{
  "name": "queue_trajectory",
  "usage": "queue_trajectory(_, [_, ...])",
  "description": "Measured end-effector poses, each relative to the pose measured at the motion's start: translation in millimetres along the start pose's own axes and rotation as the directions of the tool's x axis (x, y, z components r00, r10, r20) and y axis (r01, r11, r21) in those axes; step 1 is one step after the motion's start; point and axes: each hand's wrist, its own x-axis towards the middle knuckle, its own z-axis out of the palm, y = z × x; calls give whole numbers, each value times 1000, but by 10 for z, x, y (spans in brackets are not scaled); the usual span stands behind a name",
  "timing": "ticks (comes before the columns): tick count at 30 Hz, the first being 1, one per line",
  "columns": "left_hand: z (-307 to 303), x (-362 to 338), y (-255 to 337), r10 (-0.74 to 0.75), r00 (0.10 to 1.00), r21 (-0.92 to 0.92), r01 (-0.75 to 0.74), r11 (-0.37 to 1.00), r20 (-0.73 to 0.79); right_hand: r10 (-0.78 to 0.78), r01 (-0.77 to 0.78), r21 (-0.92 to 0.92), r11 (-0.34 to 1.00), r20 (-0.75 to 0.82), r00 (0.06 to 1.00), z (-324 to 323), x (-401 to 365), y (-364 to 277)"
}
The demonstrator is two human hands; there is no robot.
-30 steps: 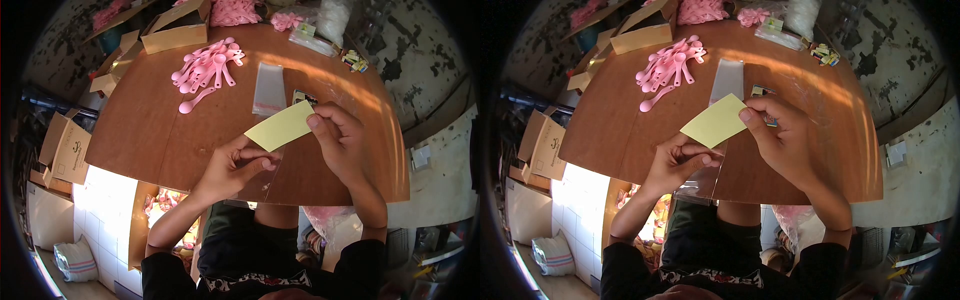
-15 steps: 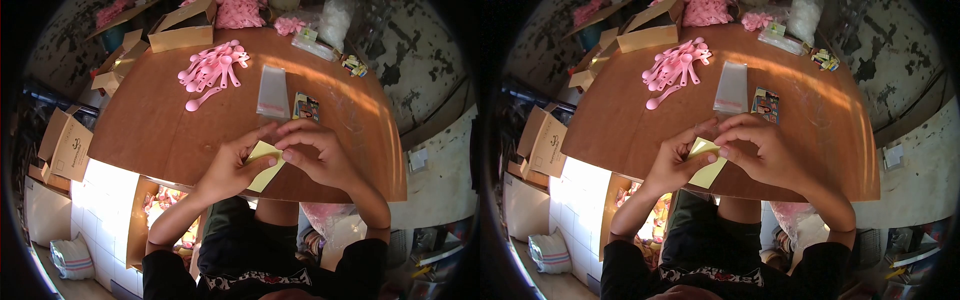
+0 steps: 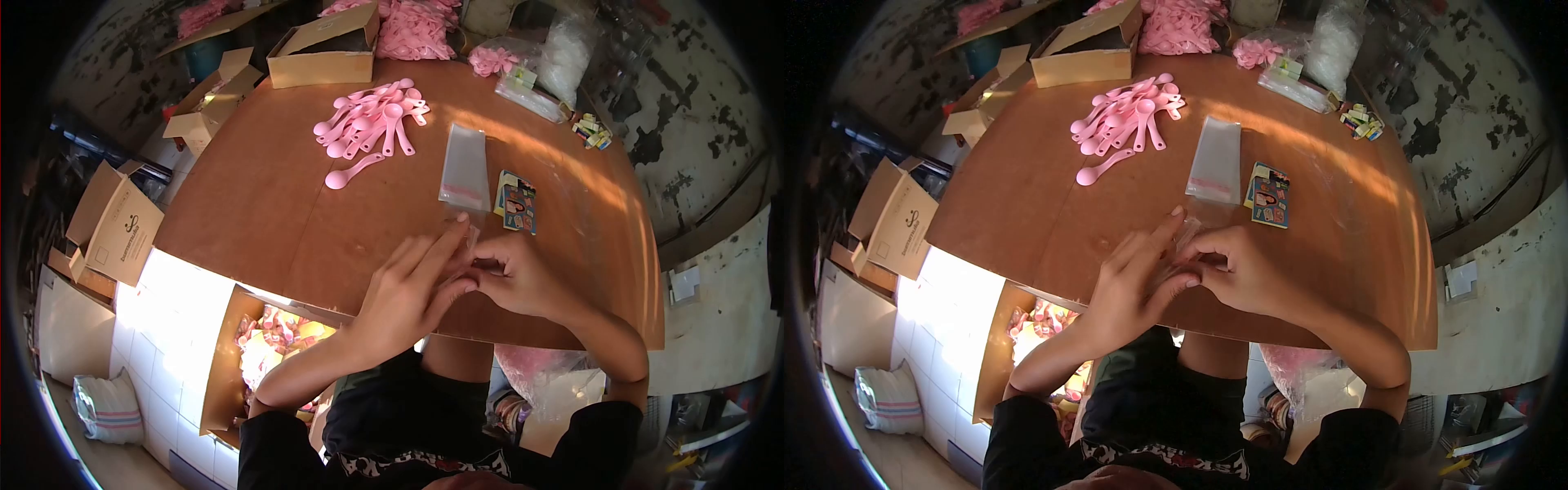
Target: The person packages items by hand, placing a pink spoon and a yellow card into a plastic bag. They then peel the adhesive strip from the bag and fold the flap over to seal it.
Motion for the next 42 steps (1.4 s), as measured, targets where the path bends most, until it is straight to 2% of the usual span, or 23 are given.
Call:
queue_trajectory(2, [-74, -22, -26, -26, 995, 223, 46, 974, -95, -40, 40, 12, 999, 16, 999, -67, 121, 22])
queue_trajectory(3, [-131, -50, -24, -25, 995, 227, 46, 973, -96, -73, 64, 88, 994, 104, 992, -124, 204, 33])
queue_trajectory(5, [-249, -135, -8, -435, 900, -85, 437, 895, 41, -114, 82, 168, 982, 191, 975, -258, 430, 63])
queue_trajectory(7, [-249, -253, -86, -433, 901, -46, 432, 901, -14, 21, -71, 228, 971, 214, 977, -408, 754, 141])
queue_trajectory(9, [-270, -322, -114, -580, 814, -121, 574, 810, -21, 57, -54, 35, 998, -118, 991, -442, 1176, 549])
queue_trajectory(11, [-247, -385, -166, -550, 834, -92, 545, 833, -42, -224, 150, -334, 931, -194, 955, -535, 1679, 1163])
queue_trajectory(14, [-220, -437, -191, -596, 803, -158, 586, 794, -16, -228, 61, -451, 890, -327, 917, -492, 2083, 1349])
queue_trajectory(15, [-205, -437, -183, -598, 802, -152, 589, 794, -17, -229, 64, -446, 893, -327, 917, -472, 2216, 1409])
queue_trajectory(18, [-168, -474, -204, -587, 809, -182, 579, 795, 8, -107, -105, -412, 905, -459, 882, -349, 2412, 1357])
queue_trajectory(22, [-159, -438, -183, -614, 789, -188, 602, 776, -7, -94, -183, -488, 854, -490, 866, -273, 2412, 1124])
queue_trajectory(25, [-141, -407, -191, -581, 814, -191, 570, 799, 0, -203, -105, -519, 848, -502, 840, -298, 2423, 1132])
queue_trajectory(28, [-125, -359, -139, -580, 813, -191, 576, 795, 40, -491, 45, -701, 711, -451, 745, -343, 2421, 1141])
queue_trajectory(29, [-122, -348, -131, -576, 816, -185, 573, 798, 39, -490, 44, -701, 712, -451, 746, -361, 2392, 1149])
queue_trajectory(32, [-127, -333, -161, -552, 833, -184, 547, 816, 28, -592, 226, -620, 751, -483, 645, -476, 2234, 1024])
queue_trajectory(33, [-134, -339, -180, -533, 846, -187, 527, 829, 22, -593, 230, -618, 751, -479, 648, -533, 2193, 1047])
queue_trajectory(35, [-162, -313, -228, -535, 845, -232, 524, 820, 19, -631, 256, -604, 755, -562, 535, -669, 2125, 1109])
queue_trajectory(36, [-180, -293, -248, -532, 846, -276, 517, 810, 22, -631, 259, -602, 755, -560, 537, -687, 2017, 1055])
queue_trajectory(37, [-204, -275, -262, -534, 845, -277, 518, 809, 21, -399, 188, -365, 912, -679, 616, -689, 1826, 917])
queue_trajectory(38, [-223, -251, -277, -585, 811, -364, 554, 748, 32, -137, 93, -101, 991, -729, 671, -698, 1649, 784])
queue_trajectory(39, [-223, -218, -284, -632, 773, -449, 583, 677, 50, -137, 89, -104, 991, -727, 673, -717, 1516, 696])
queue_trajectory(40, [-211, -158, -252, -633, 773, -534, 548, 644, 30, -125, 231, 53, 972, -711, 692, -734, 1393, 615])
queue_trajectory(41, [-211, -126, -253, -635, 772, -540, 547, 640, 30, -118, 358, 213, 909, -693, 712, -747, 1274, 536])
queue_trajectory(42, [-225, -103, -262, -624, 780, -513, 554, 656, 45, -117, 353, 211, 911, -690, 714, -756, 1155, 456])
